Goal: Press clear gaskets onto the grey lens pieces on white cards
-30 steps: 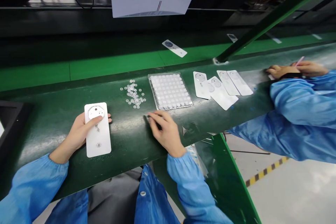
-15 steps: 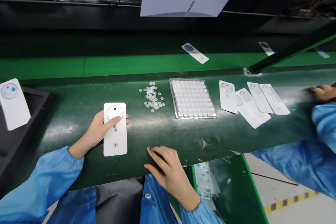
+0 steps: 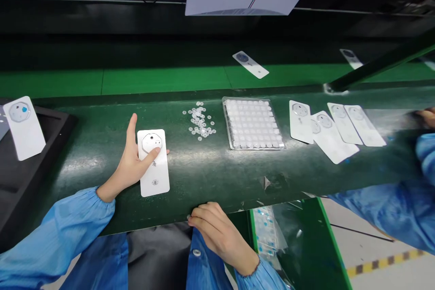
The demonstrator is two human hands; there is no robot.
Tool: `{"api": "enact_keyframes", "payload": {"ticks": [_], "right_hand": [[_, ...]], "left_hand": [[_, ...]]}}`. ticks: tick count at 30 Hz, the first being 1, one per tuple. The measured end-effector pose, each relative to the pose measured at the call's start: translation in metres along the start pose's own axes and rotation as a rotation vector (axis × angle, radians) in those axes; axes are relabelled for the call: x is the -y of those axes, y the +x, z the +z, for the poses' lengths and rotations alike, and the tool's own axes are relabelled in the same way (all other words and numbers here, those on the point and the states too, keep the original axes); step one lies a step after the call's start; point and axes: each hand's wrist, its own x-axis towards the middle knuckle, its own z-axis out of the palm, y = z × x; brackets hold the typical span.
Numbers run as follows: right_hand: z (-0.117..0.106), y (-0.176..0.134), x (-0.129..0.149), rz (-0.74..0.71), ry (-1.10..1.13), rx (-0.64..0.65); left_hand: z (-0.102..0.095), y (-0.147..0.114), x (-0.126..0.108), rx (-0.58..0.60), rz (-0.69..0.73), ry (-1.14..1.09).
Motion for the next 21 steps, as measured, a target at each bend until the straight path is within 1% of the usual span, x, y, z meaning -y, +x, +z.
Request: {"api": "enact_keyframes", "payload": {"ticks": [2, 3, 5, 7, 8, 10, 13, 16, 21], "right_hand": [[0.001, 0.008, 0.005, 0.090, 0.056, -0.034], [0.001, 0.016, 0.008, 0.161, 0.107, -0.074], [-0.001, 0.040, 0.012, 0.359, 0.248, -0.177], [-0.002, 0.070, 0.011, 0.570, 0.420, -0.238], [-0.002, 0.084, 0.009, 0.658, 0.511, -0.238], [-0.001, 0.107, 0.001, 0.766, 0.689, -0.227], [0.005, 0.125, -0.008, 0.825, 0.834, -0.246], [0.009, 0.127, -0.011, 0.825, 0.830, -0.223], [0.010, 0.126, -0.012, 0.808, 0.856, -0.164]], "left_hand": [[0.001, 0.000, 0.000, 0.048, 0.002, 0.026], [0.001, -0.001, -0.002, 0.088, -0.013, 0.020], [0.002, -0.001, -0.005, 0.148, -0.013, 0.056], [0.002, -0.001, -0.009, 0.152, 0.042, 0.137], [0.002, -0.001, -0.011, 0.140, 0.082, 0.176], [0.001, -0.002, -0.012, 0.133, 0.156, 0.209], [0.000, -0.004, -0.010, 0.175, 0.247, 0.191], [0.000, -0.006, -0.005, 0.213, 0.299, 0.177], [0.001, -0.007, -0.002, 0.219, 0.260, 0.179]]}}
